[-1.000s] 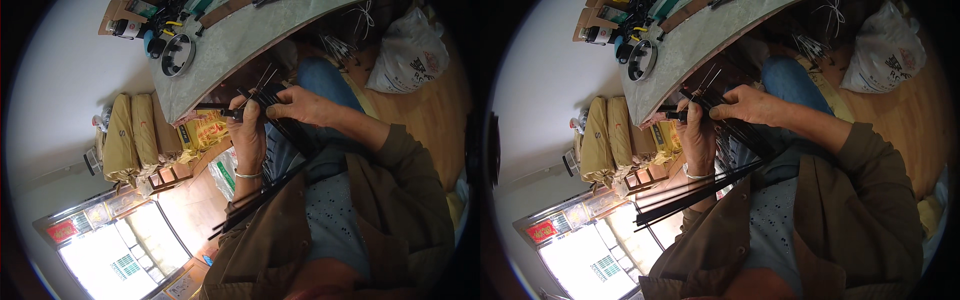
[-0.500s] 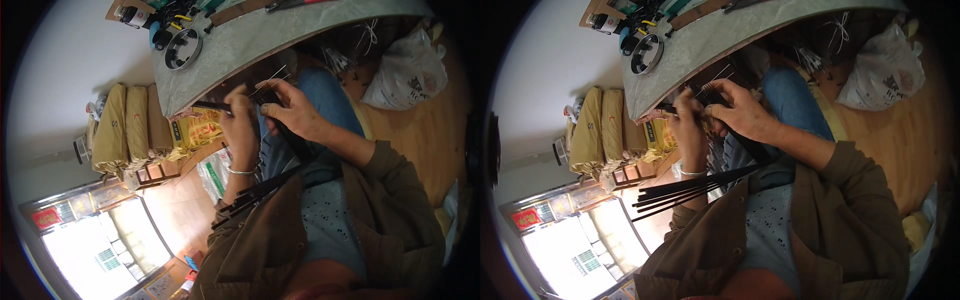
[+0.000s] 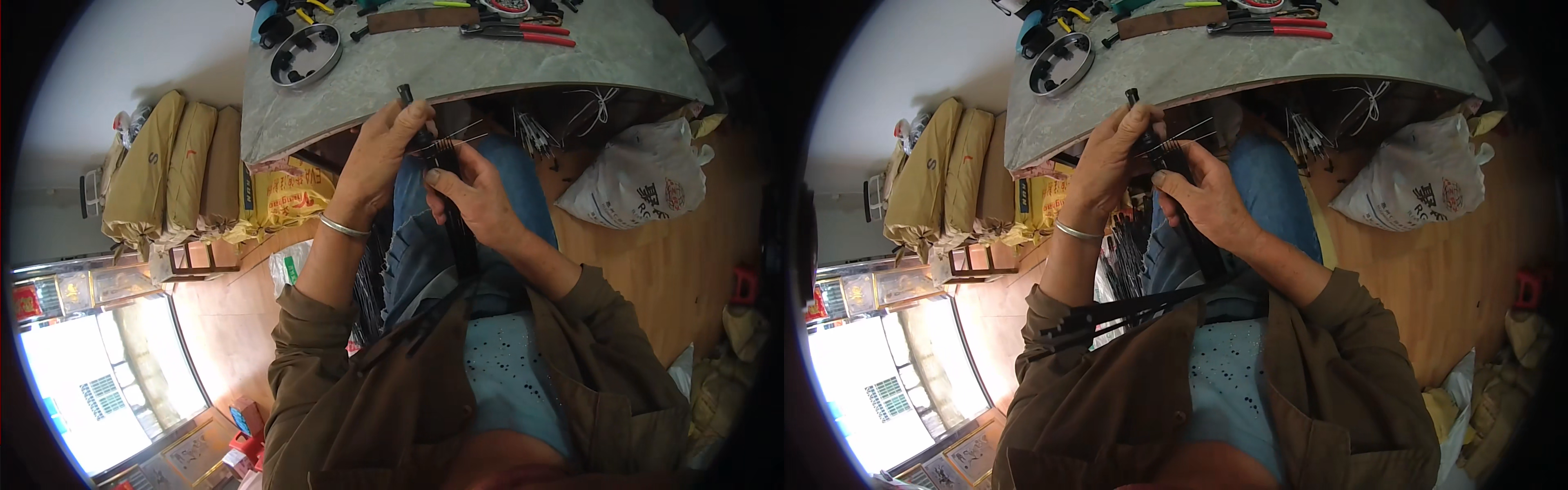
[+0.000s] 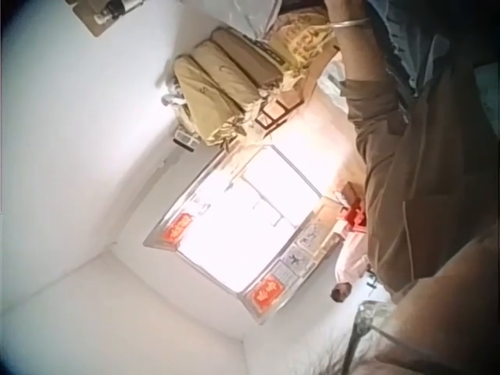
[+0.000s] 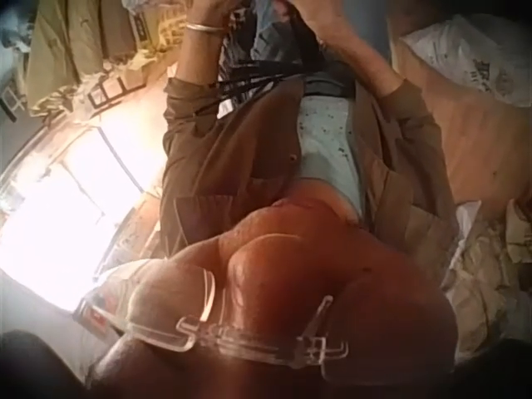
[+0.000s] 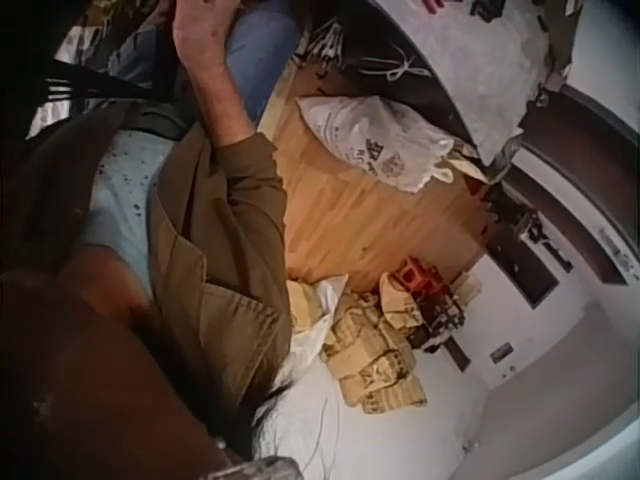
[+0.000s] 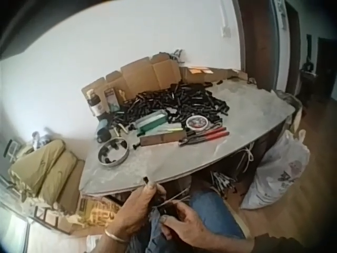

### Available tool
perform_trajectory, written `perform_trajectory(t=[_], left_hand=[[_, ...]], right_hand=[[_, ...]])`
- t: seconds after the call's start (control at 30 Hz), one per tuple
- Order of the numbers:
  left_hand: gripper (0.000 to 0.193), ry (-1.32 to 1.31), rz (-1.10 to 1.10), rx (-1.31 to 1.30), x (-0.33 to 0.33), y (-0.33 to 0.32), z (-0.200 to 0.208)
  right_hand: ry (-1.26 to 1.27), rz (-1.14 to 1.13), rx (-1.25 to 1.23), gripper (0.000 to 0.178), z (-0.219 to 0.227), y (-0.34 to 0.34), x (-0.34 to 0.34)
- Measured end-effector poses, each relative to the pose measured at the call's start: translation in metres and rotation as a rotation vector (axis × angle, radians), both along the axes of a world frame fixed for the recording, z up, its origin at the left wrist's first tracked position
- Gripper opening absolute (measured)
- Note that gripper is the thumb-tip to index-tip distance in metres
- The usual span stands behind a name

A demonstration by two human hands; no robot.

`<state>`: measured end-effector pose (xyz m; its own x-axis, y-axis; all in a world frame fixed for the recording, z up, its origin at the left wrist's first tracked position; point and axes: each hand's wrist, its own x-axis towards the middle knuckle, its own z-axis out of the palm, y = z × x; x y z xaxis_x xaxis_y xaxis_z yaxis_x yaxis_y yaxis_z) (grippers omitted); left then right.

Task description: Assembling black rod-like components into a bundle or fixture using pliers.

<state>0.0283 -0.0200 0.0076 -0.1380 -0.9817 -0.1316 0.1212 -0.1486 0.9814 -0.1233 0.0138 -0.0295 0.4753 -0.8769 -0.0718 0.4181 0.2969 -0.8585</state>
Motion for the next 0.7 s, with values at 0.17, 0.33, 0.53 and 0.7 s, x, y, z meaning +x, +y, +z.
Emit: perform_trajectory(t=[0.17, 0.33, 0.53, 0.7], left_hand=[[0.034, -0.011, 0.022, -0.020, 0.0037, 0.0038, 0.0065], [0.037, 0.067, -0.031, -0.027, 0.0069, 0.0047, 0.0081], [0.036, 0.061, -0.035, -0.061, 0.0085, 0.0053, 0.0041], [0.035, 0.087, -0.039, -0.054, 0.0082, 0.0082, 0.0049]], right_hand=[[0.003, -0.001, -0.019, 0.024, 0.0039, -0.0003, -0.0009], [-0.012, 0.002, -0.003, 0.021, 0.0023, -0.0009, -0.0011], [-0.020, 0.025, 0.018, 0.019, 0.0007, -0.0026, -0.0019], [-0.044, 0.013, 0.023, 0.019, 0.0001, -0.0034, -0.0010]])
